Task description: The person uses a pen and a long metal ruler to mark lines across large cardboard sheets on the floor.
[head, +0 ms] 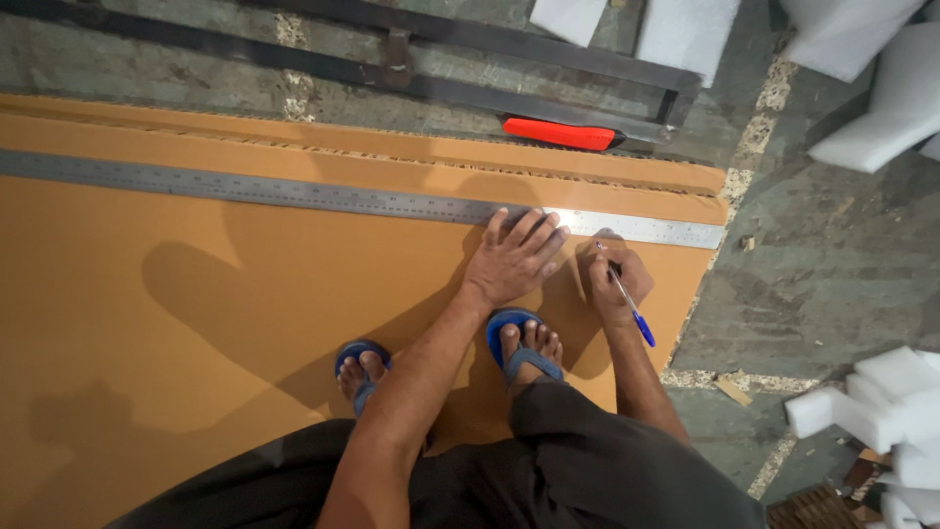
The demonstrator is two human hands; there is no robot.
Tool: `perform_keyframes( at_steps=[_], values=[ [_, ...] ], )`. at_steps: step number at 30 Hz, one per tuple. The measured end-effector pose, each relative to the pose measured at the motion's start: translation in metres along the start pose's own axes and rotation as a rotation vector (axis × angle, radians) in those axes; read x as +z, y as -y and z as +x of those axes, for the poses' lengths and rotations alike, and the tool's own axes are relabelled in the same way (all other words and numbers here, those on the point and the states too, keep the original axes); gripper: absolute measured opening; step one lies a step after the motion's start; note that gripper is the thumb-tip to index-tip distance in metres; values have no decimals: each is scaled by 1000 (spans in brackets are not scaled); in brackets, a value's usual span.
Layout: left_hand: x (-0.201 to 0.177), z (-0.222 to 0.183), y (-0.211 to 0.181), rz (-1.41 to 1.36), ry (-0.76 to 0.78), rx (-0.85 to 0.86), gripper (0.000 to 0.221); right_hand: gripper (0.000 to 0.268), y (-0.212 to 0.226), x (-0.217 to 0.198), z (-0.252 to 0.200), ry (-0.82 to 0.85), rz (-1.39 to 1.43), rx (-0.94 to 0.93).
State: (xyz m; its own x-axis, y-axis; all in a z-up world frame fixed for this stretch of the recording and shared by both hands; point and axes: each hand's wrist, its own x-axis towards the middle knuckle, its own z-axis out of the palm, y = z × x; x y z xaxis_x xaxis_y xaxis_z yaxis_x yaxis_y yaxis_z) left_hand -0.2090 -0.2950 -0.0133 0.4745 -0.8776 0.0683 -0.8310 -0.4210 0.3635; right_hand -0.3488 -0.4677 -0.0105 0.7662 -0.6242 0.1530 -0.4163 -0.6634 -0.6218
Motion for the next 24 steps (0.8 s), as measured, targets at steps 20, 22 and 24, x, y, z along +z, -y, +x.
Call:
perform_keyframes(
  at_steps=[20,22,24],
  values=[
    [-5,-4,2,27,-11,6,57,23,39,-6,26,122,197,-147],
    [-16,-15,20,36,-22,-1,56,22,44,-4,30,109,127,-254],
    [-29,-31,40,42,-37,-78,57,21,45,-9,29,105,98,-289]
  ],
)
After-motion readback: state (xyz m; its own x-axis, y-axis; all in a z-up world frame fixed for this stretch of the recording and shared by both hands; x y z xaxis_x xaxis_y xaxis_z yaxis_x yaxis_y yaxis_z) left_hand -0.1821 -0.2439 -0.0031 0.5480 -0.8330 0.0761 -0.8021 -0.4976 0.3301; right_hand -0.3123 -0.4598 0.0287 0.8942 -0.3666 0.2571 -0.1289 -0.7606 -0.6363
